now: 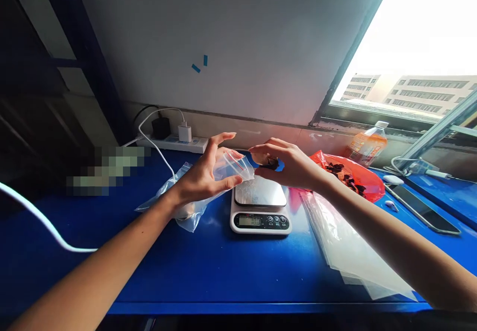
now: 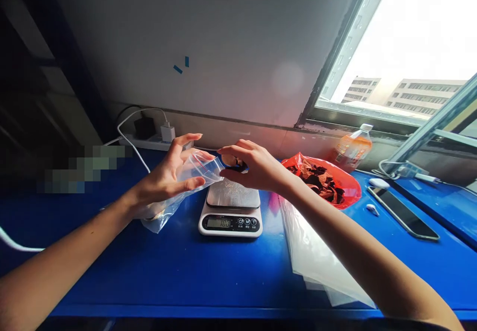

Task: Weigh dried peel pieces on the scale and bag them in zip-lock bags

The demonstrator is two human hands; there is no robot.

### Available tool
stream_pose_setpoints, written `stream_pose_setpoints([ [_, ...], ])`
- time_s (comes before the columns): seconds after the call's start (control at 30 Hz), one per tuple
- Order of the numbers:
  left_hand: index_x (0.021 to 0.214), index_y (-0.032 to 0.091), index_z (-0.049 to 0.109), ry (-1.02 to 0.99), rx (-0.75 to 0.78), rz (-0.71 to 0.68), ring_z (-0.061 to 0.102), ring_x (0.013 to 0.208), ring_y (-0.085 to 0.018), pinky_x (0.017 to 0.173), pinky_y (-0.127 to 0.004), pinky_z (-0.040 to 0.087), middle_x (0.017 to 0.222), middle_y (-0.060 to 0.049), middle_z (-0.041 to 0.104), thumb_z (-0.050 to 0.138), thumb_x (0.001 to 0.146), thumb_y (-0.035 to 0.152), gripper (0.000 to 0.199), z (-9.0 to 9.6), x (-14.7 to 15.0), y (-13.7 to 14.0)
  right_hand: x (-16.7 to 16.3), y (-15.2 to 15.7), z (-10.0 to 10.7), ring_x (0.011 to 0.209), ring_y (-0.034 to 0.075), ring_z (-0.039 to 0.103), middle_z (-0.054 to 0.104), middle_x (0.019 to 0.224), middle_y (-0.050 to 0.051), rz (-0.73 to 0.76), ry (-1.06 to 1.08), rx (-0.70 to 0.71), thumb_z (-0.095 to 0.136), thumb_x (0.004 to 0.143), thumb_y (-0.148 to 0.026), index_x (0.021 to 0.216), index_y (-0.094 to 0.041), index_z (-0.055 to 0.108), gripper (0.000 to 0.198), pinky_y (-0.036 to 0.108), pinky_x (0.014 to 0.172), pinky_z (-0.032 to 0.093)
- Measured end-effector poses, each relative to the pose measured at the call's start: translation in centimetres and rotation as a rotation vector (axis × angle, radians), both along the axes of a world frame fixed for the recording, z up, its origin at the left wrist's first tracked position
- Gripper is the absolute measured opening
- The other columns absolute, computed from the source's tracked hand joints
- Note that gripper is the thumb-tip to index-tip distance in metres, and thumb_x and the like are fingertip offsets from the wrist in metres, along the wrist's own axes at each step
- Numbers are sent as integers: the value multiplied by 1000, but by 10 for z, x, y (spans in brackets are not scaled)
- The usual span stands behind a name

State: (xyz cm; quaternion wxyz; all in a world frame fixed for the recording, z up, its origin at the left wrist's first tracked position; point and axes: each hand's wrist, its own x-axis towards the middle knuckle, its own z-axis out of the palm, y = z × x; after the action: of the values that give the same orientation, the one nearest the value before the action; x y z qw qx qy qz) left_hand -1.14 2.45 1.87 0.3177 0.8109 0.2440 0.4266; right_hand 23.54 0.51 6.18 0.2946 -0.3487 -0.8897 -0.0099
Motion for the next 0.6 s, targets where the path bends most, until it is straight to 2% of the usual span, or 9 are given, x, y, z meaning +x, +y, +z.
stream_pose_setpoints([
  [0.13,144,36,18,-104,-57,-90,64,118,-29,101,-53,54,124,-10,62,73,82,44,84,-3,5,-1,-11,3,13,79,15,59,67,93,5,166,19,-114,69,86,-44,118,-19,70,40,32,74,48],
  [0.23,144,38,14,-162,-95,-134,60,125,-31,101,-53,54,135,-13,56,73,82,48,86,-7,8,-1,-17,10,15,80,16,59,66,94,5,221,-16,-148,70,85,-47,113,-21,73,39,34,77,49],
  [0.37,144,38,15,-264,-141,-162,49,136,-35,101,-54,53,143,-14,51,75,82,46,87,-12,11,2,-19,16,14,88,18,59,62,99,7,219,32,-160,75,78,-58,112,-22,74,49,37,81,52],
  [0.47,144,37,19,-329,-148,-199,52,134,-35,102,-56,50,140,-13,56,78,80,41,87,-15,12,5,-20,18,10,96,21,59,60,105,9,206,137,-233,78,69,-66,115,-19,70,66,37,80,55],
  [0.6,143,40,25,-364,-185,-198,52,133,-34,103,-55,49,136,-10,58,80,79,36,84,-17,10,7,-22,18,6,100,22,62,62,107,10,179,271,-346,78,69,-65,116,-16,61,70,38,87,54],
])
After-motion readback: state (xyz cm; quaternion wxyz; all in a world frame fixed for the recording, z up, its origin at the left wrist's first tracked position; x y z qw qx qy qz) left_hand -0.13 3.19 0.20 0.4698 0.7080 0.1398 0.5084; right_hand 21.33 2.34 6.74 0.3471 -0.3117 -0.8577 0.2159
